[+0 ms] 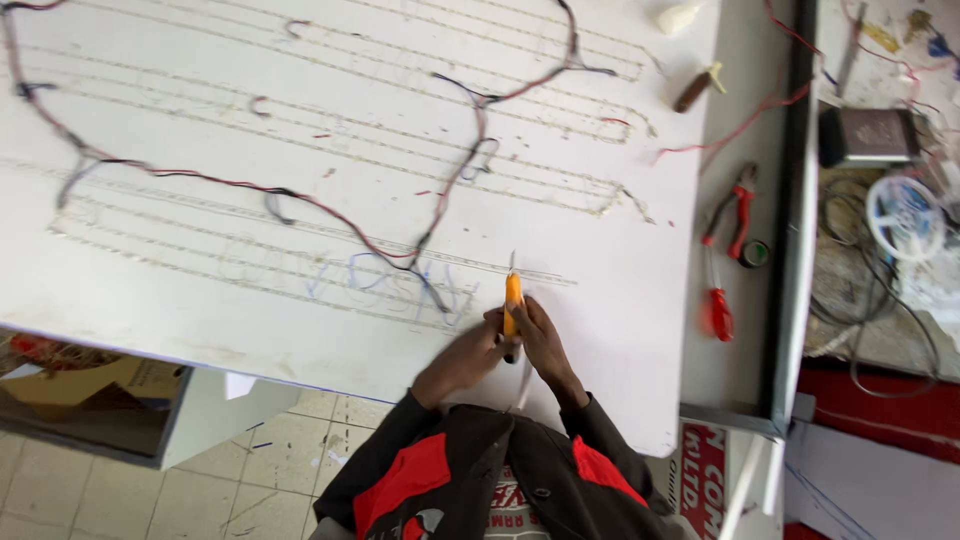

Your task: The person connects red and black wires to LED strips laid out on a white board. They use pliers to strip wire ends and a utility knife to cut wires, then twist the connections together by hand.

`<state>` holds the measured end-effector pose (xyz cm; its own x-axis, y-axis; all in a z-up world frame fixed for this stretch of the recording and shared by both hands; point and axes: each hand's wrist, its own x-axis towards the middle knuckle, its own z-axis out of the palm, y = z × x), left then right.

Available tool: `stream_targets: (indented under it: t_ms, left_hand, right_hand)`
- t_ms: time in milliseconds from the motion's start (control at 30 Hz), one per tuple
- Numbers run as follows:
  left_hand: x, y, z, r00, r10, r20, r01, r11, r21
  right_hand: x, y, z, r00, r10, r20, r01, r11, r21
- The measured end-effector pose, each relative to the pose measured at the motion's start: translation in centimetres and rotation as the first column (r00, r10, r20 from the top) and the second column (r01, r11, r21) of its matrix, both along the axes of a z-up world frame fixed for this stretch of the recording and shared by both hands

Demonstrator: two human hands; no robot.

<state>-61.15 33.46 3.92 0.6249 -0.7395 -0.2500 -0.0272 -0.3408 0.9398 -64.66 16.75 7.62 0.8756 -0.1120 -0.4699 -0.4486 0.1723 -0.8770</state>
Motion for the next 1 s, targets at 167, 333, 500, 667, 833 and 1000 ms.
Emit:
stream_targets:
  t_ms: [167, 333, 500, 667, 833, 1000]
  left_hand:
    - [5.5, 1.3, -0.6, 0.77, 0.361, 0.526, -0.531, 0.82, 0.213]
    - [9.4, 5.3, 0.0, 0.416, 0.374, 0.829, -0.793, 0.595, 0.129]
    - [10.1, 6.0, 0.5, 0.486, 0.33, 0.809, -0.753, 0.628, 0.196]
    - [10.0, 6.6, 0.2, 0.424, 0.287, 0.859, -0.746, 0.649, 0.151]
    - [10.3, 7.2, 0.5, 0.442, 0.333, 0.833, -0.722, 0.683, 0.11]
    - [9.0, 8.0, 1.4, 0.489, 0.406, 0.772, -0.69, 0.721, 0.058]
  right_hand:
    - [-0.2, -9.7, -1.1, 0.958, -0.287, 0.022, 0.275, 0.891, -0.361]
    - [-0.5, -21.2, -2.5, 0.885, -0.453, 0.11, 0.373, 0.546, -0.75]
    - [0.3, -27.2, -4.5, 0.906, -0.33, 0.267, 0.373, 0.319, -0.871]
    - [1.4, -28.6, -5.0, 0.908, -0.305, 0.287, 0.382, 0.321, -0.867]
    - [2.4, -27.9, -3.9, 0.892, -0.242, 0.383, 0.448, 0.355, -0.82]
    - [2.3, -26.5, -5.2, 0.86, -0.394, 0.323, 0.412, 0.165, -0.896]
